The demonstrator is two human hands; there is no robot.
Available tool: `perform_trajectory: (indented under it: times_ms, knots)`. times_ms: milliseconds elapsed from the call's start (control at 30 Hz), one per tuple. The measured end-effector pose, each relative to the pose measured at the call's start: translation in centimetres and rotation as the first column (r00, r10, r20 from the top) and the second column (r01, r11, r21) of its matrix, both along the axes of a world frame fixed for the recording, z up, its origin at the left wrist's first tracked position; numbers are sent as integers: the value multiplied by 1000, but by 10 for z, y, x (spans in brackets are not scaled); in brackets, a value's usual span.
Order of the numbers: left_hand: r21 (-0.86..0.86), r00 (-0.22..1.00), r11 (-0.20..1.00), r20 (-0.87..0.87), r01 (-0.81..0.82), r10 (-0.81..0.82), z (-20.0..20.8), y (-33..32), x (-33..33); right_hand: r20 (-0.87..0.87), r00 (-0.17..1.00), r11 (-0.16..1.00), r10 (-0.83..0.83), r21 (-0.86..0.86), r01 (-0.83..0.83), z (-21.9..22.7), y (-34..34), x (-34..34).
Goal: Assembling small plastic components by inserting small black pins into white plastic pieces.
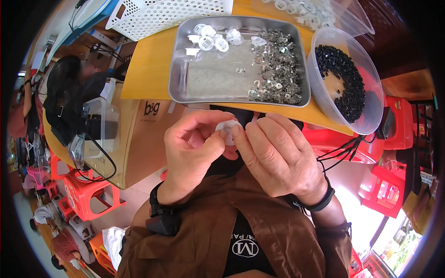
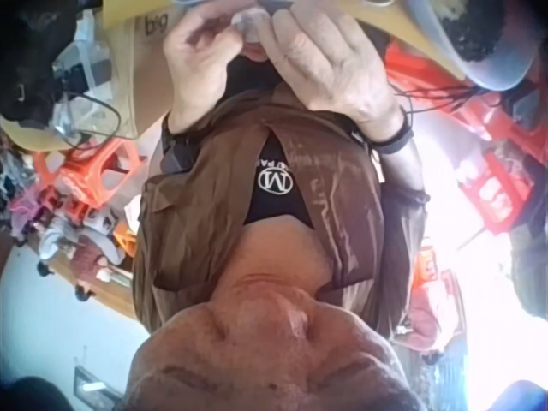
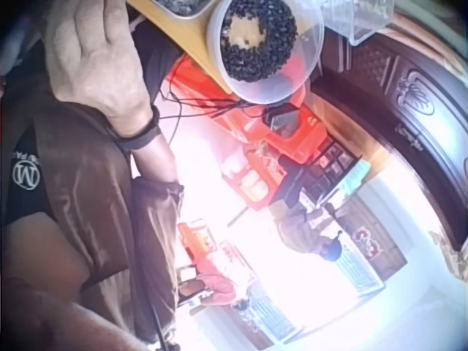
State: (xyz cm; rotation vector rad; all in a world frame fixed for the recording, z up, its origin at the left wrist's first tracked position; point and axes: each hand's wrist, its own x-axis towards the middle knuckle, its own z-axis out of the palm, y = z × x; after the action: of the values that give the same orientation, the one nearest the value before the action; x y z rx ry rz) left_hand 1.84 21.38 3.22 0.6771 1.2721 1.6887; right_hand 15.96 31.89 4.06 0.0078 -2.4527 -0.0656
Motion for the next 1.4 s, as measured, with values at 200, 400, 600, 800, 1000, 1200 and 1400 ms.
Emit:
perform_trajectory:
  times_ms: [200, 400, 600, 800, 1000, 1200, 1400]
  knots:
    - [-1, 993, 1000, 112, 28, -28, -2, 1, 2, -54, 999, 1000, 6, 29, -5, -9, 3, 3]
    - [56, 978, 996, 194, 73, -82, -6, 2, -1, -144, 979, 947, 145, -266, -179, -9, 9, 3]
    - [52, 980, 997, 188, 62, -71, -4, 4, 3, -236, 968, 813, 83, -546, -202, -14, 11, -3]
    - [99, 996, 995, 85, 11, -19, -3, 6, 5, -191, 980, 992, 59, -100, -79, -20, 5, -1]
    - [110, 996, 993, -88, 33, -24, -8, 8, 4, -140, 986, 968, 88, -223, -118, -21, 9, 2]
    - [27, 985, 989, 89, 146, -148, -3, 5, -1, -94, 996, 936, 4, -351, -37, -23, 13, 9]
    - [-21, 984, 987, 85, 159, -157, -11, 1, -3, -122, 992, 913, -21, -407, -31, -21, 10, 9]
